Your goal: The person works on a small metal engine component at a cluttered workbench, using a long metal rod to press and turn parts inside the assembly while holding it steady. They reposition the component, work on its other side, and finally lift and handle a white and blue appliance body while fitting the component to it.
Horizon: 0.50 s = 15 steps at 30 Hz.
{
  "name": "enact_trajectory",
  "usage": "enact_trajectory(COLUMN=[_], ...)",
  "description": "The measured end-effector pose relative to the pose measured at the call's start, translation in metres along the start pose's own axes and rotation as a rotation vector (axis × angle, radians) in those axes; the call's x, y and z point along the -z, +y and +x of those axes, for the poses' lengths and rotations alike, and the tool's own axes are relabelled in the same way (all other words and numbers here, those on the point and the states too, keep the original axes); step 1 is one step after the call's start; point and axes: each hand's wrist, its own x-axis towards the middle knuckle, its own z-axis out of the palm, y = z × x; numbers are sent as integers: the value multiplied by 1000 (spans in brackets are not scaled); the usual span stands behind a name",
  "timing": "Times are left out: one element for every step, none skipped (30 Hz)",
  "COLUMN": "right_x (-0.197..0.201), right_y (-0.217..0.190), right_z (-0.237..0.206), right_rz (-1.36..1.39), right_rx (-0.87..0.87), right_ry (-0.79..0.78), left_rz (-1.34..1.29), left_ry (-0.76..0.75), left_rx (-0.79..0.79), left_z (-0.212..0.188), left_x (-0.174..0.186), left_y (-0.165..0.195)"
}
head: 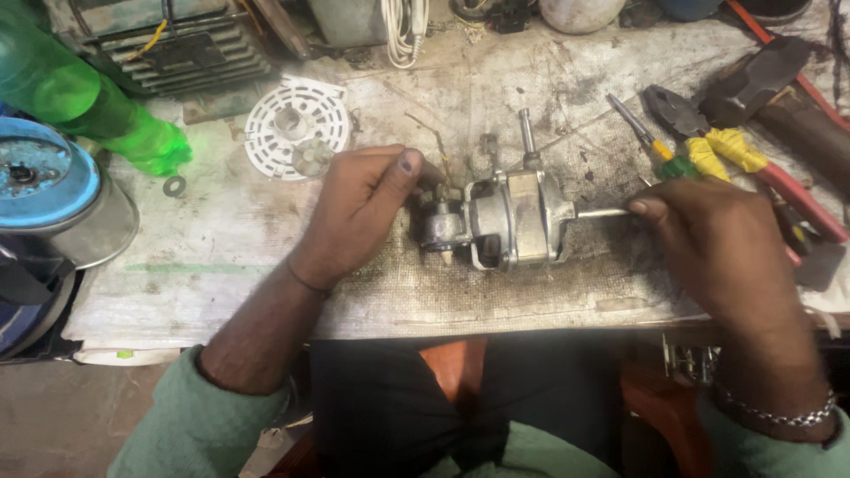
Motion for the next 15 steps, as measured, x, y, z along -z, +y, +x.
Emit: enact_trajectory(right_x=[-2,-2,-3,-4,-5,-4,-4,-4,-3,-4,-4,-5,-5,-5,-5], right_y=[3,6,8,9,10,11,12,12,12,12,11,9,6,3,0], right_z=[1,1,1,0,-1,0,0,-1,-1,-2,-3,-4,-5,-6,-7], right_rz=[3,5,37,72,107,103,99,93,32,-29,-89,-133,-177,-220,-182], right_rx=[18,38,-2,-40,-77,-50,-25,-2,109,220,333,312,292,272,247], right_ry=[6,12,-5,-23,-43,-49,-53,-56,-40,-25,-10,9,27,46,59], left_rz=[31,-4,-37,-67,-49,-34,-19,-44,-70,-95,-80,-64,-48,-40,-32], left_ry=[8,0,-7,-13,-7,-1,1,-2,-6,-11,-11,-10,-7,-9,-10], left_rx=[-55,-6,44,95,82,68,52,75,99,124,107,92,77,66,53], left_z=[0,0,1,0,0,0,1,1,1,1,1,1,1,1,1], left_x=[0,0,-1,0,0,-1,-1,-1,-2,-2,-2,-2,-2,-2,-2], left_y=[1,1,1,1,1,1,0,0,-1,-2,-3,-4,-4,-5,-5])
